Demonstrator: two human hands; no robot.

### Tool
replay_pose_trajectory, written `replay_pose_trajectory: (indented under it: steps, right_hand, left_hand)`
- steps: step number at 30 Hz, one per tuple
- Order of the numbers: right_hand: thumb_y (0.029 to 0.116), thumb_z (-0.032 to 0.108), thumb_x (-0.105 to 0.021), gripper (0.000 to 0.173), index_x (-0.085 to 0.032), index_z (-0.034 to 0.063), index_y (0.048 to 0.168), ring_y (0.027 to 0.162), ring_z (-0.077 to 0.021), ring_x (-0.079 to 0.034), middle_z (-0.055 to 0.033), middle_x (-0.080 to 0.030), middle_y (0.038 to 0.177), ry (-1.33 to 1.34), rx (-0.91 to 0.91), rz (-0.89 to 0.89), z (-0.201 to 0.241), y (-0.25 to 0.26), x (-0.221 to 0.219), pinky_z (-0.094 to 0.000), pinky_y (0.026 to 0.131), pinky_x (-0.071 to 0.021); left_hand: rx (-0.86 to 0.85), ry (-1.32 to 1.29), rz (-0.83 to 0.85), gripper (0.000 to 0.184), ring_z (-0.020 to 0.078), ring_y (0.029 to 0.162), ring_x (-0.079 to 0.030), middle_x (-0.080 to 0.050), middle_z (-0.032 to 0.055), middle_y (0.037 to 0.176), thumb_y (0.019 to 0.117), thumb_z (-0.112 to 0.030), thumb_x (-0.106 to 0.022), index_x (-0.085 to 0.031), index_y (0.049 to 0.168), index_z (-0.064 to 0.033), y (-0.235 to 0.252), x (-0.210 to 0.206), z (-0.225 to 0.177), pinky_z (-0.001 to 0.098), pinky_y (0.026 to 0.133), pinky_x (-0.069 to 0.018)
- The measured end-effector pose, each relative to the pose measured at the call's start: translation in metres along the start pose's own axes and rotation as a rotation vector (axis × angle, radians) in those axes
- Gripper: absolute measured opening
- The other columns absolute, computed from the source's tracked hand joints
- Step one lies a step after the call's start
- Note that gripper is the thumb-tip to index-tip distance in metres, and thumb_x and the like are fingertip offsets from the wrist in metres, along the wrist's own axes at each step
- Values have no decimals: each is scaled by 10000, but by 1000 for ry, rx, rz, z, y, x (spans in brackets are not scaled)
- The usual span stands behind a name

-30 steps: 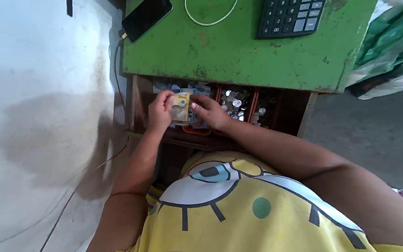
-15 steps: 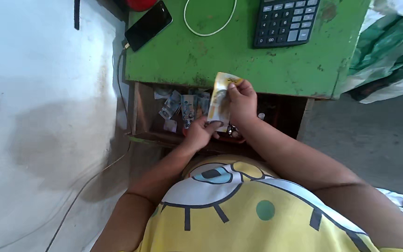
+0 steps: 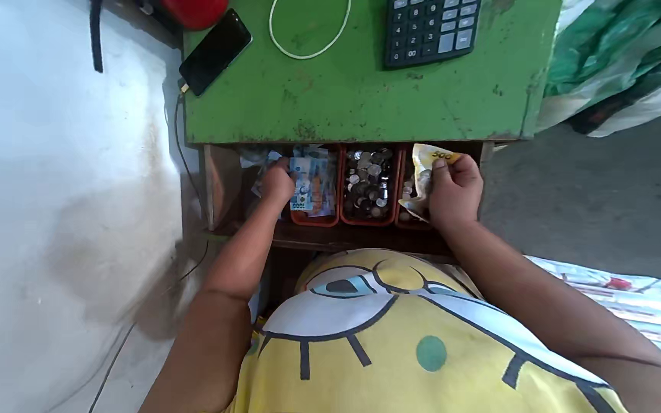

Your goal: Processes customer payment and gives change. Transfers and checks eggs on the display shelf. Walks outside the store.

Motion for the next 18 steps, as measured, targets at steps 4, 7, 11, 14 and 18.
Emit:
replay_pose_trajectory:
  steps: [4,7,11,14,18]
  right_hand:
    - [1074,179,-512,164,-580,48,1145,768,-5,-621,15,-631,896,54,-62,18,-18,-3,8,-220,744,-554]
    - [1076,185,-505,170,-585,51,1145,765,-6,-613,9,-628,893,58,-108,55,-26,-3,5,-224,743,-544]
    - [1072,214,-503,192,-601,68,1148,745,-25,-618,1,-641,886,48,-85,123,-26,1,-4,-238,715,-543]
    - [1060,198,-486,213,-607,68,1177,761,-58,-641,-26,-658,902,-2,-58,172,-25,0,-9,-277,721,-560]
    - [1036,169,-524,239,-561,68,1250,779,-77,-673,-47,-695,930,-53,-34,195,-20,-4,-14,-304,730,-577]
  left_hand:
    - [-156,121,268,241,341,1147,-678,-721,168,1183,1015,-152,-602,-723,1206,-69,-16,-34,-27,585,1025,-507]
    - [-264,291,389,253,365,1164,-666,-724,167,1187,975,-60,-593,-771,1146,-115,-32,-59,-33,616,1009,-505]
    - [-243,439,193,296,430,1151,-655,-656,232,1271,983,-82,-603,-693,1265,-69,-22,-51,-38,624,953,-539]
    - [-208,480,171,420,449,1147,-653,-642,233,1301,996,-224,-649,-597,1390,-90,-10,-56,-40,644,921,-542]
    - [-248,550,251,431,420,1154,-655,-617,187,1356,971,-230,-686,-609,1387,-150,1,-84,-44,632,889,-559]
Point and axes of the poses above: each hand's wrist, its own y-axis towards the middle knuckle, its own x-axis out of the back of the hand, z = x × y, the point moved 10 cm from there along y, towards the middle knuckle
